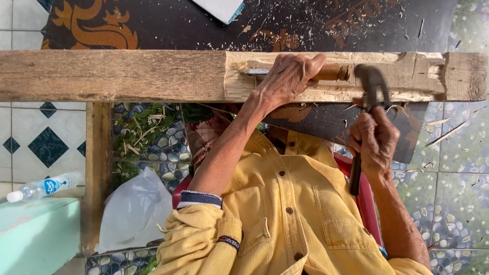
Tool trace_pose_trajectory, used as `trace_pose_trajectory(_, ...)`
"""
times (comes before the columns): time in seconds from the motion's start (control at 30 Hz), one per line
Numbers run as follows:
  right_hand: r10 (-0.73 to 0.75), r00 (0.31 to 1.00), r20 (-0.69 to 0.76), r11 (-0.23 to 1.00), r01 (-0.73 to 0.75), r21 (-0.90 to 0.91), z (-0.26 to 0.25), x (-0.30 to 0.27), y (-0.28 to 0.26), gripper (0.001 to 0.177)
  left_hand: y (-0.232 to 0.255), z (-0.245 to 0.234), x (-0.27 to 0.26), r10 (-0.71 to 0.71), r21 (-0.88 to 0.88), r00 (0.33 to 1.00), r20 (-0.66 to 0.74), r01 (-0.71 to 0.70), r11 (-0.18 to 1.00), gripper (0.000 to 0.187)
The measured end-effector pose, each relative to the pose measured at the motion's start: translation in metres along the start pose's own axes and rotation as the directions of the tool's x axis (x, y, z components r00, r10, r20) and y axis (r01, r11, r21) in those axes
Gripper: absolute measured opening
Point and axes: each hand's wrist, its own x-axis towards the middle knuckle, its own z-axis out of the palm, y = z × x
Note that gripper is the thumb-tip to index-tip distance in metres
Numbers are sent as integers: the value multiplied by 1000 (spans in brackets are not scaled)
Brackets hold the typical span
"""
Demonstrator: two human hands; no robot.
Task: Carving a groove into a wooden plank using a hammer and chisel.
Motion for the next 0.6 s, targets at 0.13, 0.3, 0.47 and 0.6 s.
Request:
trace_pose_trajectory(0.13, -19, 996, -86, 996, 26, 80, 18, 4, -11, 41, 7, -16, 1, 160, 175, 978, -135, -135, 975, 17)
trace_pose_trajectory(0.3, 129, 968, 217, 991, -132, -1, 2, 5, -30, 42, -7, 8, 2, 121, 286, 990, -66, -97, 953, 10)
trace_pose_trajectory(0.47, 423, 875, 236, 894, -445, 46, -17, -6, -40, 43, -4, -13, 4, 113, 157, 984, -136, -91, 983, 35)
trace_pose_trajectory(0.6, 511, 819, 263, 845, -534, 22, -30, -21, -33, 45, 5, -24, 3, 85, 138, 991, -105, -70, 988, 33)
